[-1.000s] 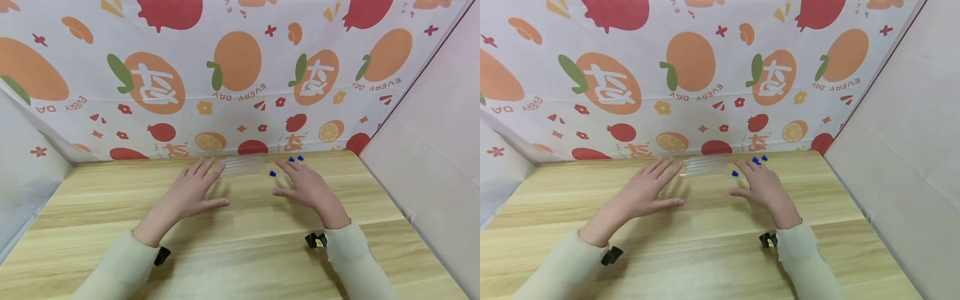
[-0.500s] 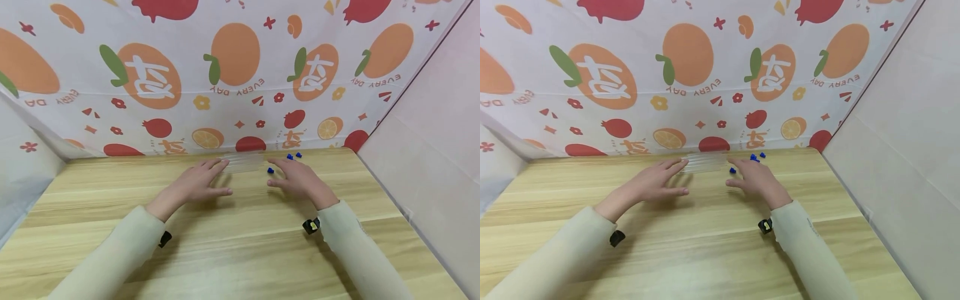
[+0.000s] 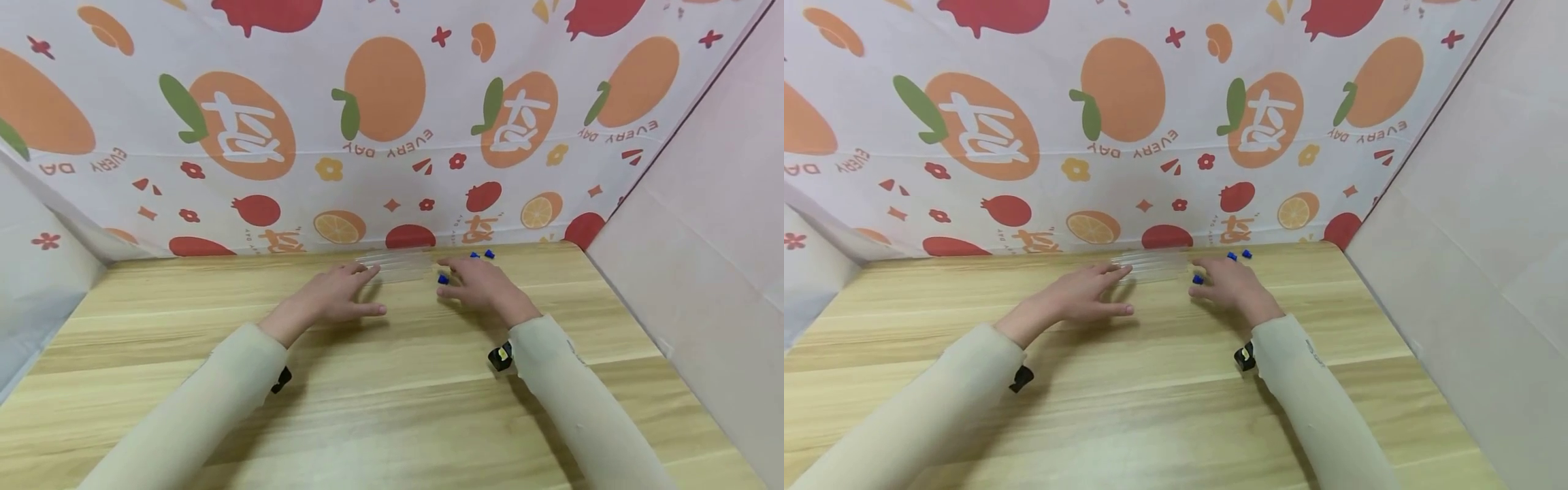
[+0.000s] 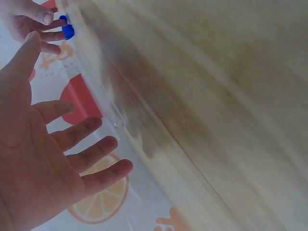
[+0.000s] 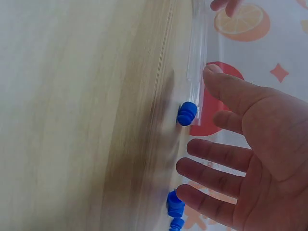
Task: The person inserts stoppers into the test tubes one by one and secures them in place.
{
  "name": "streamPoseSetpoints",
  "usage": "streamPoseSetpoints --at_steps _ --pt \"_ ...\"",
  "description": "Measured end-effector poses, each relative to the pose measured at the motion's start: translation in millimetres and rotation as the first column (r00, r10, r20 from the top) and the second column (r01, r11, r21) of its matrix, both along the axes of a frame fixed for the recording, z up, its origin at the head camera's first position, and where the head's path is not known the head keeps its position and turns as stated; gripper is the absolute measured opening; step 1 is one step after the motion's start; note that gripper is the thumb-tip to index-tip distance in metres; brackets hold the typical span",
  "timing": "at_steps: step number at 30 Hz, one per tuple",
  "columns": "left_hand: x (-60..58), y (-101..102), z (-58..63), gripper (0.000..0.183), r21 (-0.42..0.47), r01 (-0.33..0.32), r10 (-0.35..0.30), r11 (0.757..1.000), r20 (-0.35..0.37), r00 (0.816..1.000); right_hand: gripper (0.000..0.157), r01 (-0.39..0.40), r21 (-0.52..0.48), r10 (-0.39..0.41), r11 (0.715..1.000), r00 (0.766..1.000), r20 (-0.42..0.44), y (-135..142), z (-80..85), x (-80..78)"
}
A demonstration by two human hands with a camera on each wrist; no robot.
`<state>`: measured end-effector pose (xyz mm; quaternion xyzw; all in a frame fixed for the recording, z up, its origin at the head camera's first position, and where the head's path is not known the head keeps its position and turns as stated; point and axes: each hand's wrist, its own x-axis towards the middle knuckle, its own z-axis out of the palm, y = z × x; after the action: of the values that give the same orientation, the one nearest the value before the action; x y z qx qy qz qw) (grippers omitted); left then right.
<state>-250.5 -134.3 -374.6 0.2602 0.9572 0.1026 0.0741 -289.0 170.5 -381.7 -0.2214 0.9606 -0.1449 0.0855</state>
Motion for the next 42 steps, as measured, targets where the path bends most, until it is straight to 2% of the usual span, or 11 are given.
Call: streamPoseSetpoints --at_steps 8,18,28,36,42 --pt "-4.4 3.3 -2.3 0.091 -0.02 0.019 -0.019 1.0 0.016 1.0 0.064 0.002 -0.036 -0.001 0.999 1.0 0.013 -1.6 -3.8 -3.9" --pt "-4.9 13.0 -2.4 0.084 -0.027 0.048 -0.048 0.998 -0.003 0.999 0.062 0.034 0.003 -0.035 0.999 0.999 0.001 2.2 -3.5 -3.4" --pt "-9.8 9.4 2.0 0.055 -0.047 0.08 -0.083 0.996 -0.063 0.995 0.052 0.079 -0.029 -0.078 0.996 0.996 0.035 -2.8 -4.2 -8.8" --pt "-15.4 8.7 2.0 0.022 -0.04 0.085 -0.088 0.996 -0.094 0.992 0.033 0.09 -0.021 -0.09 0.996 0.996 -0.013 -8.5 -5.9 -12.8" --pt "-15.7 13.9 3.1 0.019 -0.074 0.08 -0.088 0.994 -0.107 0.99 0.025 0.115 -0.04 -0.115 0.993 0.993 0.01 -14.1 -4.3 -12.5"
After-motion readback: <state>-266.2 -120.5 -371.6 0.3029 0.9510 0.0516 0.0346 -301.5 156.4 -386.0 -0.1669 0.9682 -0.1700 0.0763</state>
